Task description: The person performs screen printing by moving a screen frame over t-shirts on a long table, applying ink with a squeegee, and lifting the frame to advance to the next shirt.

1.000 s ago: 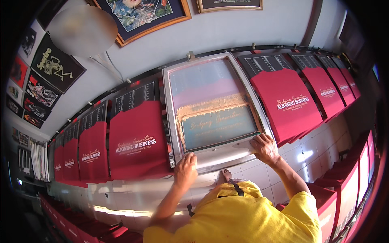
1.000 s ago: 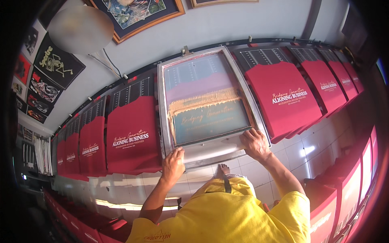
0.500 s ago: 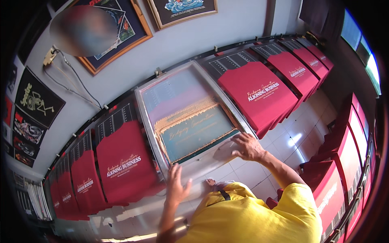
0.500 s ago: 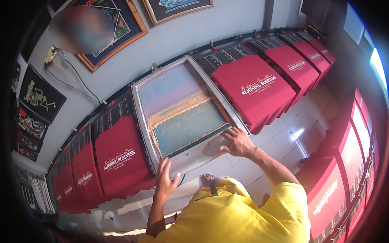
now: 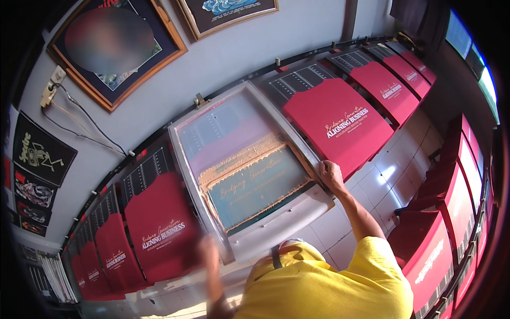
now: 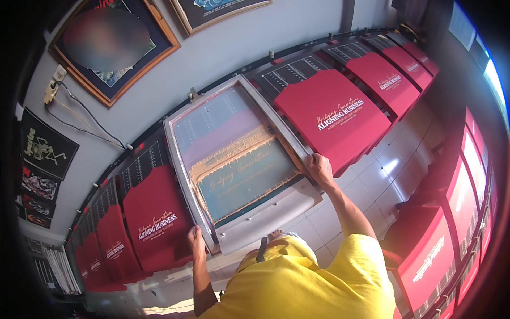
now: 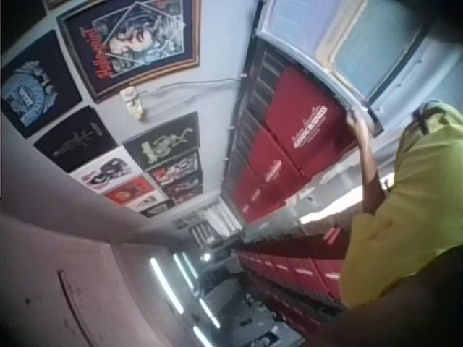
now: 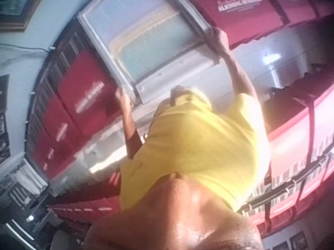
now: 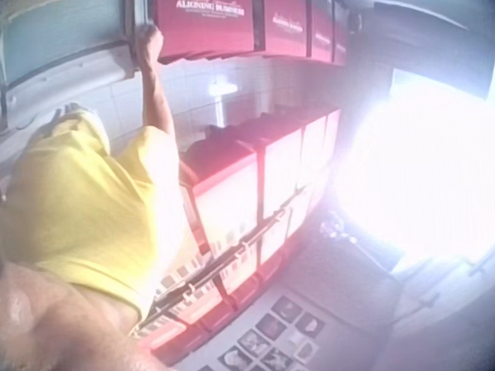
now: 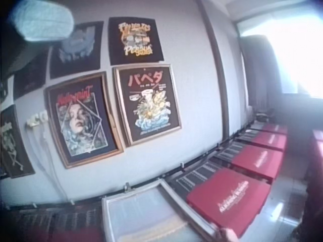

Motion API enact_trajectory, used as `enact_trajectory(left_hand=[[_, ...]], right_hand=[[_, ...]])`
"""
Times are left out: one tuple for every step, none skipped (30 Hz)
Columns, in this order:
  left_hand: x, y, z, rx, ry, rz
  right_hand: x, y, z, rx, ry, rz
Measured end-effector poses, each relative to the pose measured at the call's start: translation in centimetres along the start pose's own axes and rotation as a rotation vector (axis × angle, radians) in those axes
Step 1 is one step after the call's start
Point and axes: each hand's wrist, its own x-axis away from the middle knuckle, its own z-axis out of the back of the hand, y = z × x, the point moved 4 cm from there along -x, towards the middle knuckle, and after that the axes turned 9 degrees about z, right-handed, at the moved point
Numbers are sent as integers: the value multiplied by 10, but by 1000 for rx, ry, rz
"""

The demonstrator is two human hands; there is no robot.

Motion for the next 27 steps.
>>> enact_trajectory(left_hand=[[5, 14, 1, 23, -25, 3], [11, 29, 3, 43, -51, 9], [15, 38, 2, 66, -38, 34], [19, 46, 1, 89, -25, 59], [21, 48, 5, 116, -3, 82], [19, 51, 8, 121, -60, 90], [22, 54, 8, 172, -46, 119], [22, 54, 10, 178, -45, 108], [24, 51, 13, 181, -49, 102], [26, 48, 21, 195, -32, 113], [28, 48, 27, 211, -31, 119], [29, 46, 33, 227, -30, 125], [28, 35, 42, 264, -15, 136], [28, 28, 56, 275, -7, 140], [27, 22, 68, 287, 1, 145], [27, 16, 76, 276, 16, 149], [27, 11, 89, 261, 50, 150], [29, 2, 116, 245, 118, 158], [20, -25, 132, 241, 72, 79], [16, -43, 148, 261, 183, 63], [15, -48, 166, 265, 197, 60], [12, -54, 184, 270, 208, 56], [9, -55, 199, 267, 106, 49], [0, -78, 217, 111, 88, 124], [-4, -98, 235, 138, 124, 130], [-9, -107, 246, 163, 141, 133], [-11, -116, 264, 180, 164, 140]], right_hand=[[1, 0, 1, 25, -10, -44], [3, 3, 2, 7, -28, -95], [0, 4, 2, -14, -50, -136], [0, 7, 2, -34, -73, -177], [0, 8, 4, -73, -73, -171], [0, 6, 6, -49, -88, -172], [1, 4, 8, -24, -102, -174], [3, 3, 10, -43, -95, -166], [5, -4, 14, -59, -90, -163], [8, -13, 15, -69, -110, -185], [12, -22, 16, -73, -106, -172], [18, -31, 16, -76, -101, -159], [24, -38, 14, -79, -98, -147], [31, -45, 9, -53, -99, -117], [40, -46, 3, -55, -85, -119], [50, -45, -3, -56, -73, -120], [60, -51, -15, -70, -70, -111], [69, -77, -23, -69, -57, -96], [82, -103, -26, -155, -87, -129], [94, -111, -37, -186, -81, -114], [105, -128, -45, -235, -105, -100], [117, -145, -51, -230, -118, -78], [126, -144, -61, -163, -110, -52], [137, -157, -71, -174, -110, -54], [146, -171, -83, -185, -109, -56], [157, -181, -91, -189, -98, -50], [168, -195, -104, -200, -96, -47]])
